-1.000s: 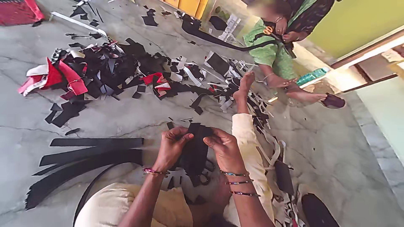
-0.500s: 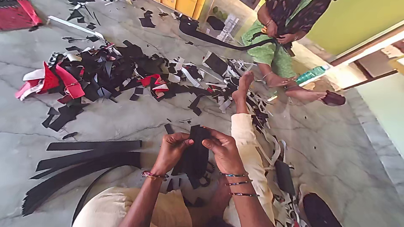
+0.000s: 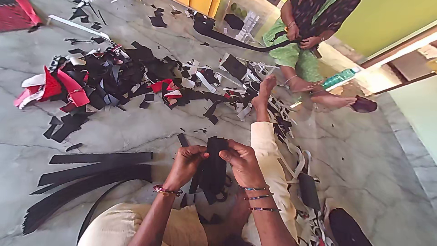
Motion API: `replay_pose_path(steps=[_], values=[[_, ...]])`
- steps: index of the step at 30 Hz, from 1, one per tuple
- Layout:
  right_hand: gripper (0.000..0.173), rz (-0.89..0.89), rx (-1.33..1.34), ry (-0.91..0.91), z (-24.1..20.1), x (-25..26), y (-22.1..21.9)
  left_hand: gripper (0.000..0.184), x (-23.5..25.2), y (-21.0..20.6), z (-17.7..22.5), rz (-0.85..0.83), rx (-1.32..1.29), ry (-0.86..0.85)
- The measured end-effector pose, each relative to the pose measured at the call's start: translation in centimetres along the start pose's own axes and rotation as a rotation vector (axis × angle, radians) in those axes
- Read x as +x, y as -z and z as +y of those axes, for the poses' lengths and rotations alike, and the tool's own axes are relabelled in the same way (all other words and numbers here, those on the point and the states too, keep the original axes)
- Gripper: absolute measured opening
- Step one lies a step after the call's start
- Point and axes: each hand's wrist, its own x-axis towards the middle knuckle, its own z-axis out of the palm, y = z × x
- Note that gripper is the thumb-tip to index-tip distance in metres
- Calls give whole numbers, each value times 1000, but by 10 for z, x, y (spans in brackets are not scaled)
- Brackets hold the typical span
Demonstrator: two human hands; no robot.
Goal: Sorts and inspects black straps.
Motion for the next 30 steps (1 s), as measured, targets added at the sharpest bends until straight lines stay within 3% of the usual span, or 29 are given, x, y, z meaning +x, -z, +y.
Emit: replay_pose_path(steps=[9, 17, 30], values=[[19, 2, 17, -51, -1, 0, -1, 12, 0, -2, 0, 23, 38, -13], [20, 20, 26, -45, 0, 0, 0, 17, 1, -2, 2, 54, -26, 98], [22, 40, 9, -44, -2, 0, 3, 17, -1, 0, 0, -11, 163, 12]])
